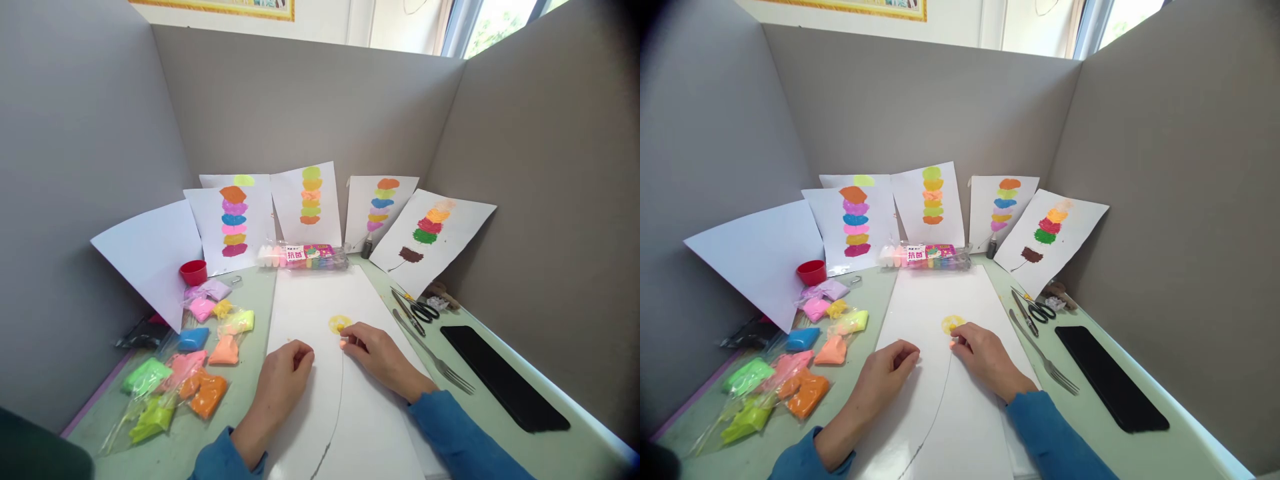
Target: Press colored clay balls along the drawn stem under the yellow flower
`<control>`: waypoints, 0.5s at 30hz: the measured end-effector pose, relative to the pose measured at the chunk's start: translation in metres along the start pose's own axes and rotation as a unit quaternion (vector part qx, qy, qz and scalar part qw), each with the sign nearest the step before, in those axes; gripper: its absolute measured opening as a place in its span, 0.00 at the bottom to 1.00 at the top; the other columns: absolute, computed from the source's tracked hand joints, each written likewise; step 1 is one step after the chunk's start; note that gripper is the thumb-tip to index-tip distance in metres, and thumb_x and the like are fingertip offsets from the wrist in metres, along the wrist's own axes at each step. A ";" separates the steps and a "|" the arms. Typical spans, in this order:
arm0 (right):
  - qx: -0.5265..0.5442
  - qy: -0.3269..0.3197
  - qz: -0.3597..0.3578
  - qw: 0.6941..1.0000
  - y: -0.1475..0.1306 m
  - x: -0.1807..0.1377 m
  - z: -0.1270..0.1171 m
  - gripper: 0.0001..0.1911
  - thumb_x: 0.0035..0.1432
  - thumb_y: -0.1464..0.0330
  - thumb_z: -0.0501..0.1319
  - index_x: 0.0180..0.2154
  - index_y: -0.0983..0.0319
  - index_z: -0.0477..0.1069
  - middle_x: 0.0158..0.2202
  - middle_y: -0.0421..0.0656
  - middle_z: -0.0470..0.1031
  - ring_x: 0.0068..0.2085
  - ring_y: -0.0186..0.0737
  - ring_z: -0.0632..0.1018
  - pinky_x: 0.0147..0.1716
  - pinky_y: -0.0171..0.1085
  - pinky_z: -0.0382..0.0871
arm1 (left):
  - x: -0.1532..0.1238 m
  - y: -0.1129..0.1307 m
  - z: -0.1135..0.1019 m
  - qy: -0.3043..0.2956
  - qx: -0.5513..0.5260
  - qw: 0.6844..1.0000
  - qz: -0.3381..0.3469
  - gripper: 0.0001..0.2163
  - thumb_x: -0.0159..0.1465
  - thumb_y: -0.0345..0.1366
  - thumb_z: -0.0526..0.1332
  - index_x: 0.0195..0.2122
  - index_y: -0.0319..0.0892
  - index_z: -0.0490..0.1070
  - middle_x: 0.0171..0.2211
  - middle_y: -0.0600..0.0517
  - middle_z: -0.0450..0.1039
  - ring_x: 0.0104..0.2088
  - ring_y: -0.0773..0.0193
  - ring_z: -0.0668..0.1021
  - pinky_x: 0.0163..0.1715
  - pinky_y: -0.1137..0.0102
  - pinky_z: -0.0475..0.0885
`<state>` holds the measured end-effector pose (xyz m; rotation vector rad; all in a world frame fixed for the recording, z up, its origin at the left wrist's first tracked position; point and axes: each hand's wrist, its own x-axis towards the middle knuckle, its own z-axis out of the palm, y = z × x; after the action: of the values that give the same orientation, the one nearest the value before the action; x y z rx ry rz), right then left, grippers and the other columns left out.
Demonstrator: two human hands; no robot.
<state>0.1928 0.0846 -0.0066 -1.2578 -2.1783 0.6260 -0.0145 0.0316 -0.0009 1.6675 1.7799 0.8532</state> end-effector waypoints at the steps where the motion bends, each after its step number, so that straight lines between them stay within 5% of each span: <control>1: 0.015 -0.001 0.007 1.000 0.000 0.000 -0.001 0.07 0.58 0.65 0.57 0.38 0.58 0.71 0.33 0.39 0.73 0.33 0.36 0.72 0.33 0.35 0.63 | 0.000 0.000 0.000 0.000 -0.001 1.000 0.000 0.08 0.59 0.35 0.54 0.31 0.43 0.73 0.26 0.55 0.74 0.28 0.65 0.73 0.30 0.72 0.63; 15: 0.056 0.048 0.021 0.997 0.008 0.006 0.000 0.09 0.57 0.68 0.54 0.32 0.60 0.72 0.31 0.39 0.74 0.33 0.37 0.73 0.34 0.35 0.63 | 0.002 0.000 0.001 0.010 0.008 1.000 0.003 0.08 0.59 0.34 0.54 0.29 0.43 0.73 0.25 0.54 0.74 0.27 0.65 0.72 0.28 0.72 0.61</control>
<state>0.1953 0.0932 -0.0099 -1.2510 -2.0149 0.6819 -0.0137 0.0335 -0.0015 1.6800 1.8016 0.8627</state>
